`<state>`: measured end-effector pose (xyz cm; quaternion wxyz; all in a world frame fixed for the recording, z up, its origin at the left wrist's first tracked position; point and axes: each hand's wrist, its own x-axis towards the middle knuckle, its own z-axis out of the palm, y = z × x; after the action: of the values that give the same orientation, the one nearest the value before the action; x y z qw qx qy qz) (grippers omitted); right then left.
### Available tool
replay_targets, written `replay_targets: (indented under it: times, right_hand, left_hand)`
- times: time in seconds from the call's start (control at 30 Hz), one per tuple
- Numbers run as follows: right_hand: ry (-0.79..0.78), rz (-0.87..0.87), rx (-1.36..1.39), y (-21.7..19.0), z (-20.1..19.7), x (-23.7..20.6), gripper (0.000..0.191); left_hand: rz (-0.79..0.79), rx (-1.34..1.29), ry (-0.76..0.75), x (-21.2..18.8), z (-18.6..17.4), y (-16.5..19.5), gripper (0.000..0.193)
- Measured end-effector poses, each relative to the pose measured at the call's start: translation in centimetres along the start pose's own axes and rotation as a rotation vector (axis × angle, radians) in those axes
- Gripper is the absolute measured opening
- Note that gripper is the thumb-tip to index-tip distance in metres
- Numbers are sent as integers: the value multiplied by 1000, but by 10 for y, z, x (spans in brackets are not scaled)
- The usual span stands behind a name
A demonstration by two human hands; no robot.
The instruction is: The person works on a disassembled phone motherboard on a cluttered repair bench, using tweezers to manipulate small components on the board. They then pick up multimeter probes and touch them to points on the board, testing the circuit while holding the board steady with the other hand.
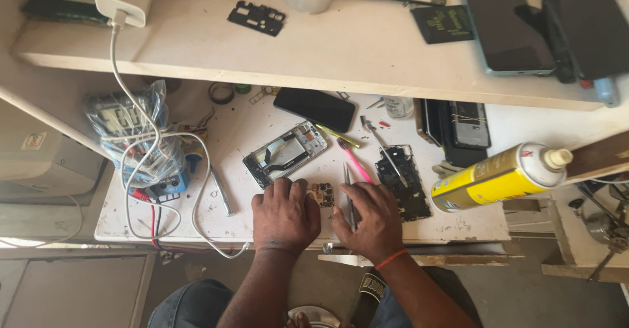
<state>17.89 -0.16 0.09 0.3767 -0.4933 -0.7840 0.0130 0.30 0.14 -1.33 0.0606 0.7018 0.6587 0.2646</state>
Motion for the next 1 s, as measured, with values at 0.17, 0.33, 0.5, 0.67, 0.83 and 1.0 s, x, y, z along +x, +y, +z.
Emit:
replay_targets:
  times: [0.17, 0.33, 0.5, 0.67, 0.83, 1.0]
  right_hand:
    - [-46, -5, -61, -3, 3, 3, 38]
    - [-124, 38, -134, -1, 7, 3, 31]
    - [-136, 60, -164, 0, 10, 4, 29]
    - [-158, 82, -170, 2, 9, 3, 28]
    - [-129, 60, -157, 2, 13, 2, 29]
    - [-105, 46, -161, 4, 13, 3, 34]
  left_hand:
    - [-3, 7, 5, 0, 1, -1, 28]
    - [3, -2, 16, -1, 3, -3, 28]
    - [15, -8, 41, -1, 2, -3, 33]
    - [24, -168, 70, -4, -3, -5, 36]
    - [-97, -319, 78, -2, -11, -5, 24]
    - [-291, -587, 184, -9, -15, 10, 20]
